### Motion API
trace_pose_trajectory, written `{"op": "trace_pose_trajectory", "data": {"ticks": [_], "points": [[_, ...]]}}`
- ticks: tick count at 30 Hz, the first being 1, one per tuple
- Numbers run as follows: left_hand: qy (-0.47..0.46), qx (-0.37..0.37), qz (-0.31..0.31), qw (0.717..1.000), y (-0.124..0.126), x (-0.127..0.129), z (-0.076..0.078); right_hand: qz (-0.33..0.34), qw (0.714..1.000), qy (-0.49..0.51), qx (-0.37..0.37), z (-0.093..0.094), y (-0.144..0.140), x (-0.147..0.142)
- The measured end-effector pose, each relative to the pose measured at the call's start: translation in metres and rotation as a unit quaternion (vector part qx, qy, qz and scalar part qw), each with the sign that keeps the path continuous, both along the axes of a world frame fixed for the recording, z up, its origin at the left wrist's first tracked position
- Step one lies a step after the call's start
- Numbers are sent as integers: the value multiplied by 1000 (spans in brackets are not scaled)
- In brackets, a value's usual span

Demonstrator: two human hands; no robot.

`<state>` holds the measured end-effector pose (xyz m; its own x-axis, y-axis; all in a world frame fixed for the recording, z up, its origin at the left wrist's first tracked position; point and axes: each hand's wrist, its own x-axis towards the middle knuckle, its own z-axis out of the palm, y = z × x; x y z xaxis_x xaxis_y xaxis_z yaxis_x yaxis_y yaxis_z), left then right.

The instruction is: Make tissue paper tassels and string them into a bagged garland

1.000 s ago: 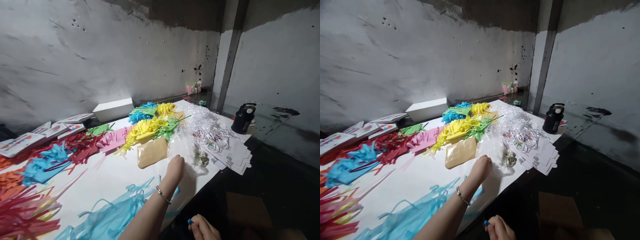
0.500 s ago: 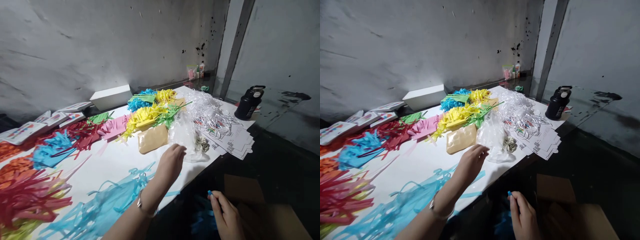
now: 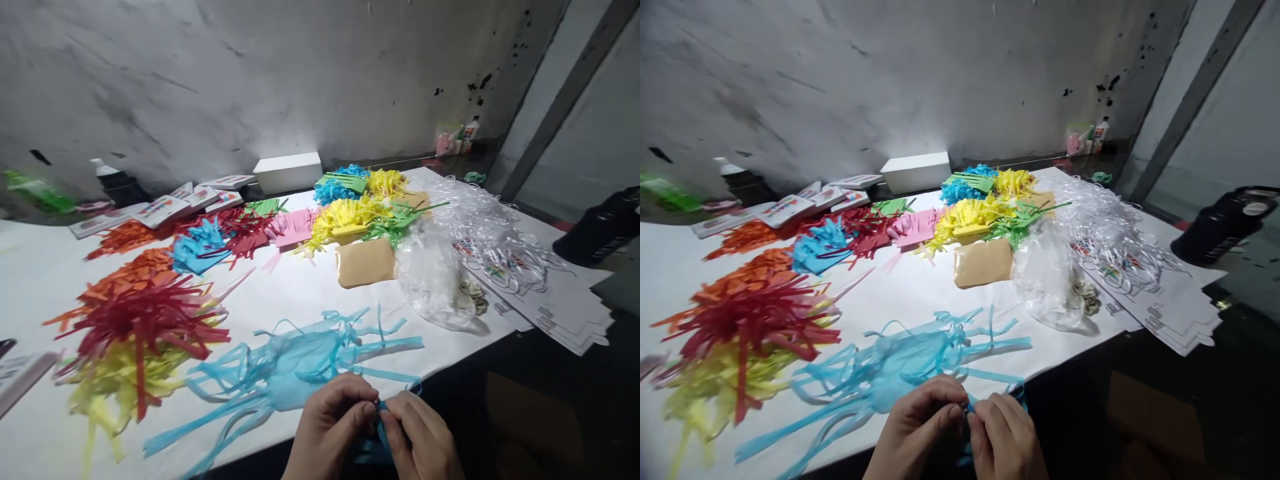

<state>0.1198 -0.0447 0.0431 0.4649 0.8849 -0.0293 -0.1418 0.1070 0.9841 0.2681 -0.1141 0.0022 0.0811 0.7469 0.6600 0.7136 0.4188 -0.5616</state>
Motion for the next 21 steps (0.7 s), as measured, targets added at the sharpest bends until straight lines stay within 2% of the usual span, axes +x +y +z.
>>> {"op": "trace_pose_trajectory", "data": {"ticks": [5, 9, 11, 14, 17, 21], "points": [[34, 102, 23, 994, 0, -34, -5, 49, 999, -19, -8, 8, 10, -23], [35, 204, 10, 978, 0, -53, -6, 64, 996, -65, -3, 20, 18, -34], [41, 232, 2, 972, 0, -61, -6, 104, 990, -100, -4, 23, 21, -36], [45, 227, 1, 973, -2, -71, -7, 160, 982, -98, -34, 22, 22, -41], [31, 177, 20, 984, -5, -77, -9, 154, 985, -35, -70, 17, 22, -48], [12, 95, 51, 994, -8, -80, -13, 167, 980, -6, -112, 8, 21, -55]]}}
